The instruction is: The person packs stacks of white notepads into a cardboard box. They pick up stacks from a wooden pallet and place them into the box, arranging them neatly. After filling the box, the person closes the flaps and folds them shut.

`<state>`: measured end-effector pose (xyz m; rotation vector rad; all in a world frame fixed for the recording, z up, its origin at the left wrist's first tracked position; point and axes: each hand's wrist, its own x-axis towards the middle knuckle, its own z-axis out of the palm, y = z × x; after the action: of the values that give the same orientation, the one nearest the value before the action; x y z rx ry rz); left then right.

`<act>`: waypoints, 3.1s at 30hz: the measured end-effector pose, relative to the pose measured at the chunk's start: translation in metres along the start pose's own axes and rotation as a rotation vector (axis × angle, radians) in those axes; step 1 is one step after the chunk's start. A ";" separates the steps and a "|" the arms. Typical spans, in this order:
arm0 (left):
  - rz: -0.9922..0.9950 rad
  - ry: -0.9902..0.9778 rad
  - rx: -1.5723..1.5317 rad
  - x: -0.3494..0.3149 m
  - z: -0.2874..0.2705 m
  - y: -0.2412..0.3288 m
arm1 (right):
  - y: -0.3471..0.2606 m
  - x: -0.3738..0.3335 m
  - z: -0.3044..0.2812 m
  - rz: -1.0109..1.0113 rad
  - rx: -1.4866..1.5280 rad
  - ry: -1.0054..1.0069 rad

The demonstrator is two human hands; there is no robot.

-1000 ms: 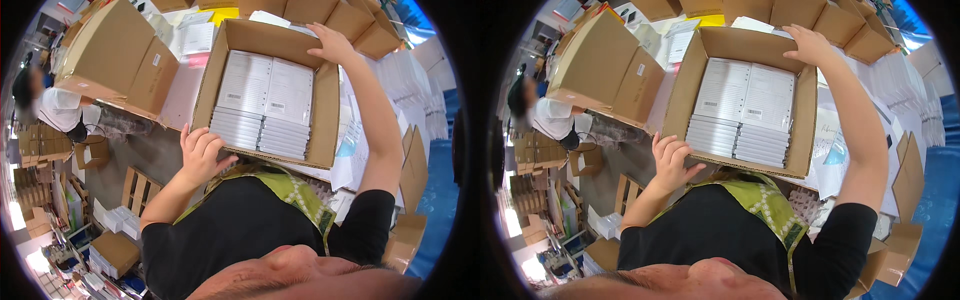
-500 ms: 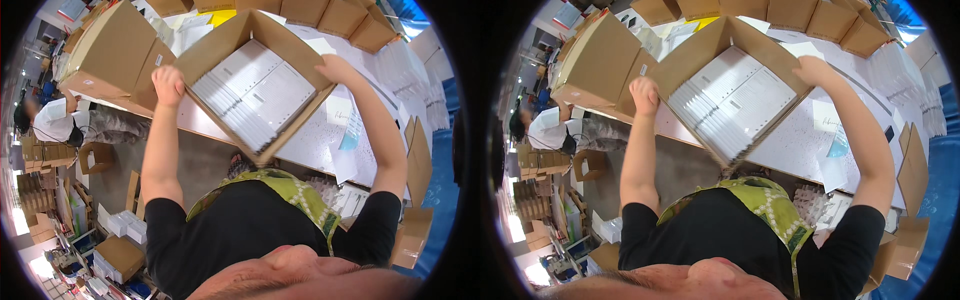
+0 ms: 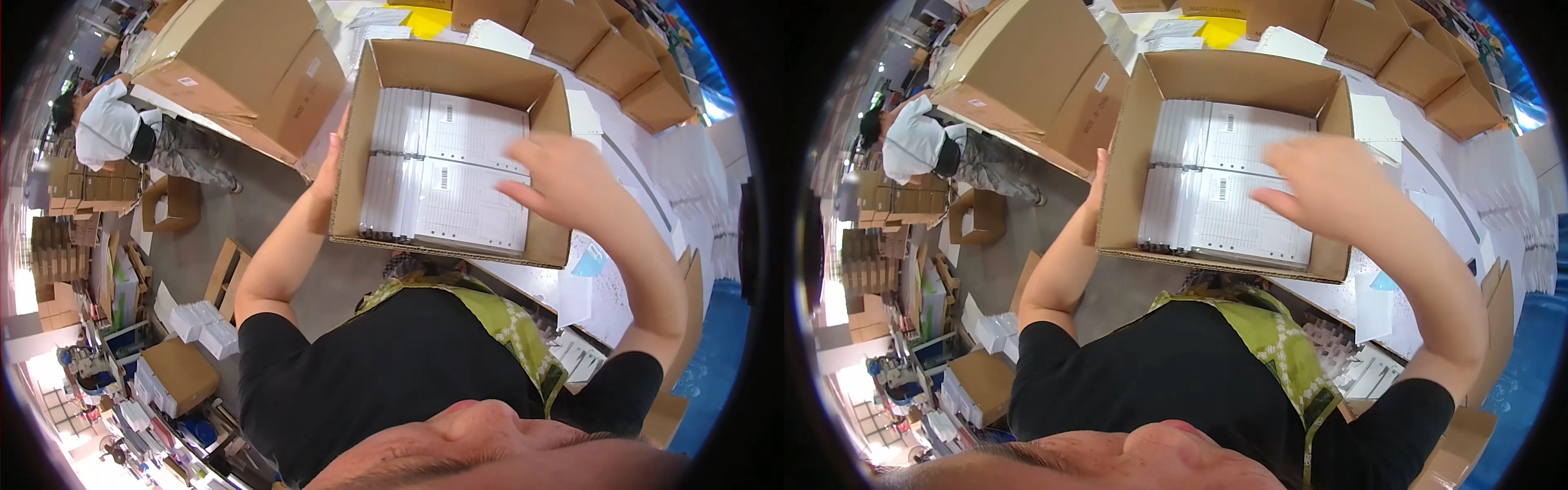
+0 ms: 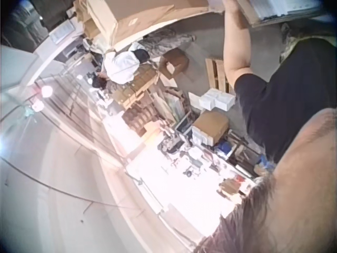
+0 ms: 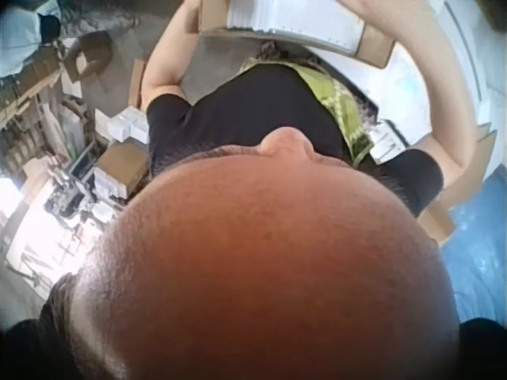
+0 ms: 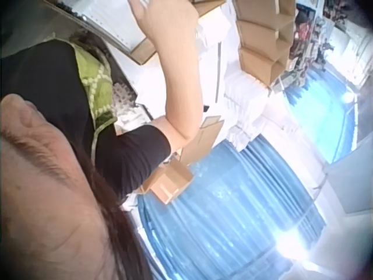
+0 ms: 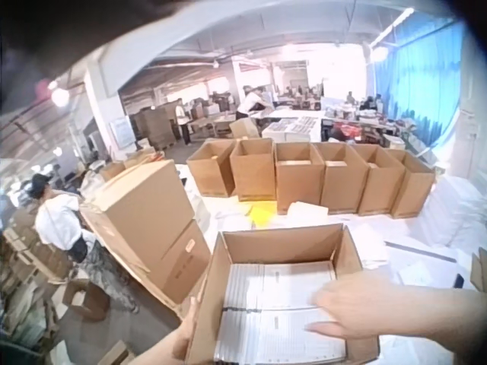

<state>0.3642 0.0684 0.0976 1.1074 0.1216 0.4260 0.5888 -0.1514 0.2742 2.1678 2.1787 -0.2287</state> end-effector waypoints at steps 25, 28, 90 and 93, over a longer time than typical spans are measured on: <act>0.258 -0.075 0.992 0.044 0.001 -0.031 | 0.005 0.140 0.148 -0.084 0.567 -0.099; 0.321 -0.097 0.913 0.055 -0.026 -0.018 | 0.057 0.094 0.068 -0.111 0.410 -0.040; 0.059 -0.618 1.784 0.117 0.054 -0.097 | 0.098 0.101 0.115 0.061 -0.034 0.941; 0.093 -0.627 1.715 0.120 0.055 -0.098 | 0.144 0.141 0.073 0.247 -0.070 0.414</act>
<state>0.5168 0.0325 0.0494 2.8840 -0.1794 -0.0833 0.7270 -0.0222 0.1728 2.5973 2.0195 0.3320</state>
